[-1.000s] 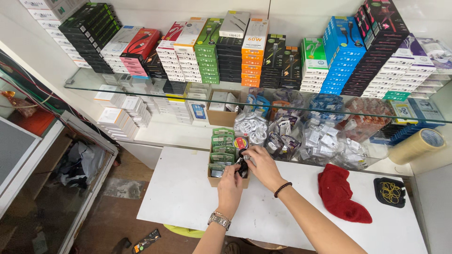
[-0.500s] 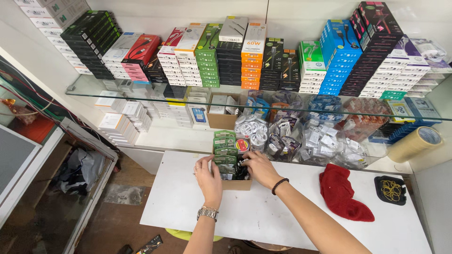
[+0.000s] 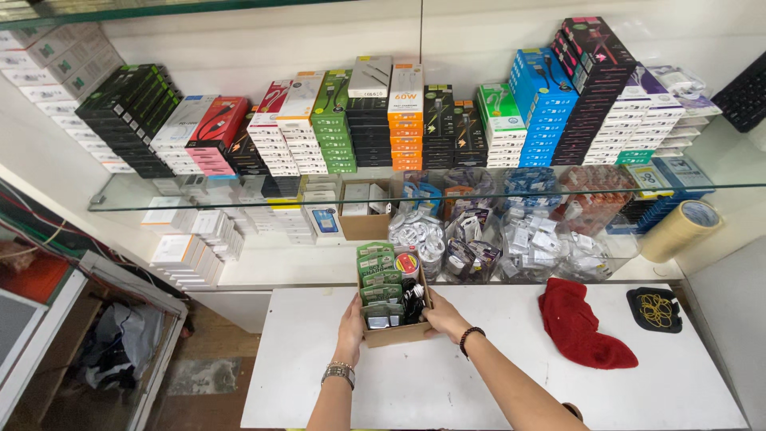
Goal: The person stands at a shop counter and handles small white product boxes of chargers and cables. They pick up each box, wipe it with a red cloth, and place the wiped boxes into an open cardboard box on the counter, working through the boxes one at a time.
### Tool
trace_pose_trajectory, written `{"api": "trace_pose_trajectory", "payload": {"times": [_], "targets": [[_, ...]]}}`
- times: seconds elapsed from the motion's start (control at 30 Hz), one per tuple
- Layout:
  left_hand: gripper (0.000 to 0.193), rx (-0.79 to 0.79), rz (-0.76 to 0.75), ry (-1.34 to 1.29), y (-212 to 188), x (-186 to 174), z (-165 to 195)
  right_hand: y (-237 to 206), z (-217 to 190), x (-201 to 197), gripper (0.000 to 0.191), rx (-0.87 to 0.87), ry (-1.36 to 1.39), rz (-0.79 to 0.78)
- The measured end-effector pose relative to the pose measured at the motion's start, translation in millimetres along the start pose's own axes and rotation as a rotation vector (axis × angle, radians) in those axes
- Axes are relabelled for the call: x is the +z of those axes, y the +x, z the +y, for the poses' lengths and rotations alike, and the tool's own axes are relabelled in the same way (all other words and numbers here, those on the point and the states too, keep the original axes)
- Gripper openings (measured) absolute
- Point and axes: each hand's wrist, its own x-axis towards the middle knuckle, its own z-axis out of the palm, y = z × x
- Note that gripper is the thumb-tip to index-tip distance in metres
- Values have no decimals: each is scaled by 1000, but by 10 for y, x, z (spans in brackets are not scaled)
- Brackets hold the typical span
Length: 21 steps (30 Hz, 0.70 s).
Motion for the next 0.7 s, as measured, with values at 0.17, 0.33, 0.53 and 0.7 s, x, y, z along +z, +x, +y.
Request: {"api": "trace_pose_trajectory", "payload": {"times": [0.17, 0.33, 0.53, 0.7], "targets": [[61, -10, -58, 202, -75, 151, 136, -159, 93, -205, 70, -3, 103, 39], [57, 89, -259, 277, 11, 696, 379, -607, 121, -874, 67, 2, 213, 93], [53, 234, -420, 352, -124, 1922, 752, -1299, 14, -1993, 58, -34, 127, 371], [46, 282, -602, 268, -373, 3132, 1106, -2000, -195, -2905, 50, -125, 11, 636]]}}
